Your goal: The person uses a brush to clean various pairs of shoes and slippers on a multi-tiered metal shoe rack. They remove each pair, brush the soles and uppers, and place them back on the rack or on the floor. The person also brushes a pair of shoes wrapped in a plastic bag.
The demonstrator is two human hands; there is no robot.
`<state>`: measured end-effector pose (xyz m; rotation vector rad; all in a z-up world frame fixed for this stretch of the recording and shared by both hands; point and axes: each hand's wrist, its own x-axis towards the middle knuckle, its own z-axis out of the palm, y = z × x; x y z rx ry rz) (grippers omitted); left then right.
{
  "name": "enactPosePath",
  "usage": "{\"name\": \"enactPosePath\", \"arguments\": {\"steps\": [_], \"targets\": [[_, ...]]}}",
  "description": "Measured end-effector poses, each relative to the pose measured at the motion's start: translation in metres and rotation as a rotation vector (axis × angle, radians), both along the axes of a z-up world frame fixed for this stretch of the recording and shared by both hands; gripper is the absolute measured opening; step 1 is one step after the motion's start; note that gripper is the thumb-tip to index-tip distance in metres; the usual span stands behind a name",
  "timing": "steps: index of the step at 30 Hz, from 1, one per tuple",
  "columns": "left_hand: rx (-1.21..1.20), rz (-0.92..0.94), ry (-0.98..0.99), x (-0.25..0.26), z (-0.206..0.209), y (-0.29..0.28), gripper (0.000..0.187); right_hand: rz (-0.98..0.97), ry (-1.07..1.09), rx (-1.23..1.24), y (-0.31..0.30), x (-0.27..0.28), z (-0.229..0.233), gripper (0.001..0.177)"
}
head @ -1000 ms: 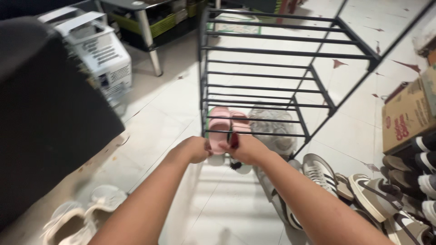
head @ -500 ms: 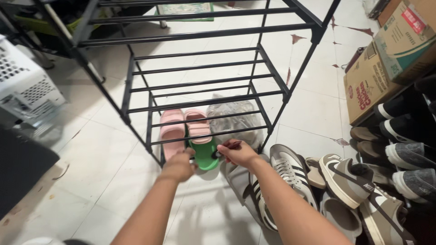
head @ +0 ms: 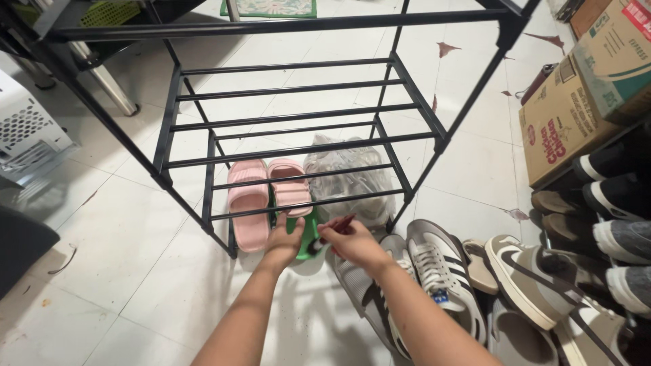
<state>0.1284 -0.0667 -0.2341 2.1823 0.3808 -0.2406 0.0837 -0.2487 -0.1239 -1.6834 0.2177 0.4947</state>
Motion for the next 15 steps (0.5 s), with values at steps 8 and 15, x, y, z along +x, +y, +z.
{"name": "enactPosePath", "arguments": {"steps": [8,15], "targets": [[-0.494,0.132,0.089,0.012,-0.015,0.008,0.068,0.033,-0.001,-0.180,0.009,0.002,-0.023,0.047],[-0.684,0.192,0.115,0.023,-0.032,0.012,0.060,-0.029,0.092,-0.033,0.012,-0.002,-0.032,0.034]]}}
